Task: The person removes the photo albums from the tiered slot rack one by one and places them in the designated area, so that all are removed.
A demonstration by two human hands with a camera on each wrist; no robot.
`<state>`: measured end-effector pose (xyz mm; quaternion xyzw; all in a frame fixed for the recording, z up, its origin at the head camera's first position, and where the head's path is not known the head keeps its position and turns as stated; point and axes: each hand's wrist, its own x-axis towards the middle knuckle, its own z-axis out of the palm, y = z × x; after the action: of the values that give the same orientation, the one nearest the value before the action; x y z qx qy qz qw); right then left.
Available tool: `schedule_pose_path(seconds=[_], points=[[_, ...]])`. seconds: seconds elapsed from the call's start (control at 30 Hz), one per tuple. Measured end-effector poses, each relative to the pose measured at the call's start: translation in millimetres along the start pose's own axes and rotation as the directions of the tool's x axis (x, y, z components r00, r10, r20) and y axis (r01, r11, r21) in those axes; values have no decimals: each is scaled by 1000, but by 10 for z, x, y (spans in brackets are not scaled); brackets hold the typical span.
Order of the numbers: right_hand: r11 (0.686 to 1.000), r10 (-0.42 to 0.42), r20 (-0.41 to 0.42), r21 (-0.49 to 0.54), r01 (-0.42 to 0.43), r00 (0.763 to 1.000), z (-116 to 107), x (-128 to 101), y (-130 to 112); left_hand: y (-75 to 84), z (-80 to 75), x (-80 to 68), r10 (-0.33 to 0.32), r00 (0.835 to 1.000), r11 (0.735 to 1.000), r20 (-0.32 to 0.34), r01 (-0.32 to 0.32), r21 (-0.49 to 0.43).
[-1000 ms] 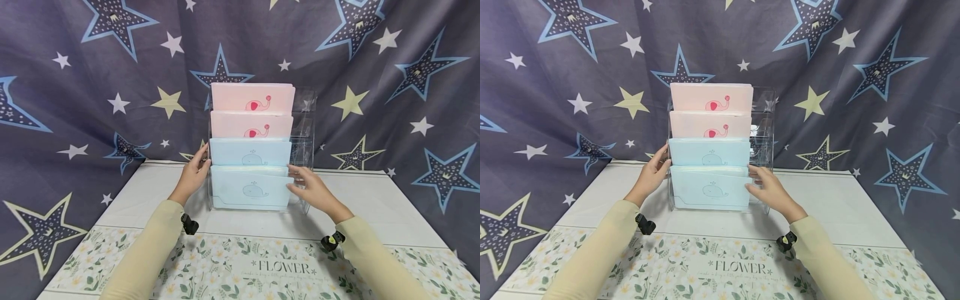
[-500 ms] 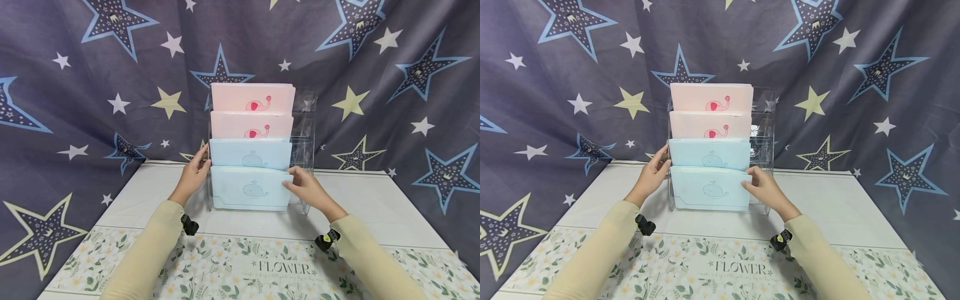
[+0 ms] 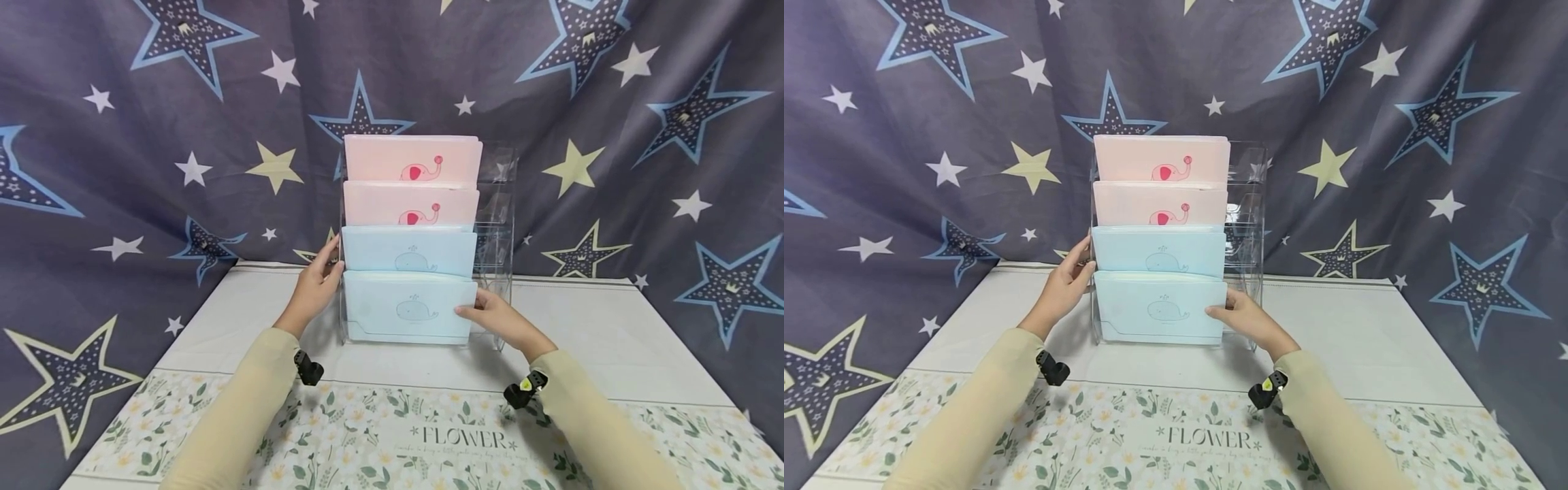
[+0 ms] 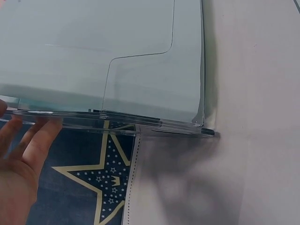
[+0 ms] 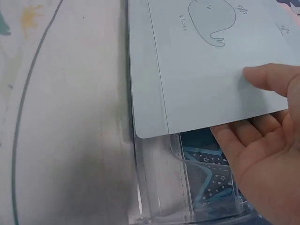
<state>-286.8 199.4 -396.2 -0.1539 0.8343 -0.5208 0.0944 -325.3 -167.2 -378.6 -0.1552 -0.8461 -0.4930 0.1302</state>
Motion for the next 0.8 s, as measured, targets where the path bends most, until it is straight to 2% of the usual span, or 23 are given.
schedule_pose_path(seconds=[0.17, 0.3, 0.6, 0.8], points=[[998, -17, -45, 53, 20, 999, 86, 15, 18, -2, -6, 3, -4, 1000, 1000, 3, 4, 3], [991, 3, -88, 134, 9, 996, 185, 14, 26, -2, -8, -1, -6, 1000, 1000, 8, 6, 0], [964, 30, -213, 264, 28, 977, 351, -9, 63, -16, 3, -4, 0, 1000, 1000, 9, 0, 4], [953, -12, -243, 290, 85, 970, 373, -13, 98, 2, 3, -3, -3, 1000, 1000, 10, 3, 3]])
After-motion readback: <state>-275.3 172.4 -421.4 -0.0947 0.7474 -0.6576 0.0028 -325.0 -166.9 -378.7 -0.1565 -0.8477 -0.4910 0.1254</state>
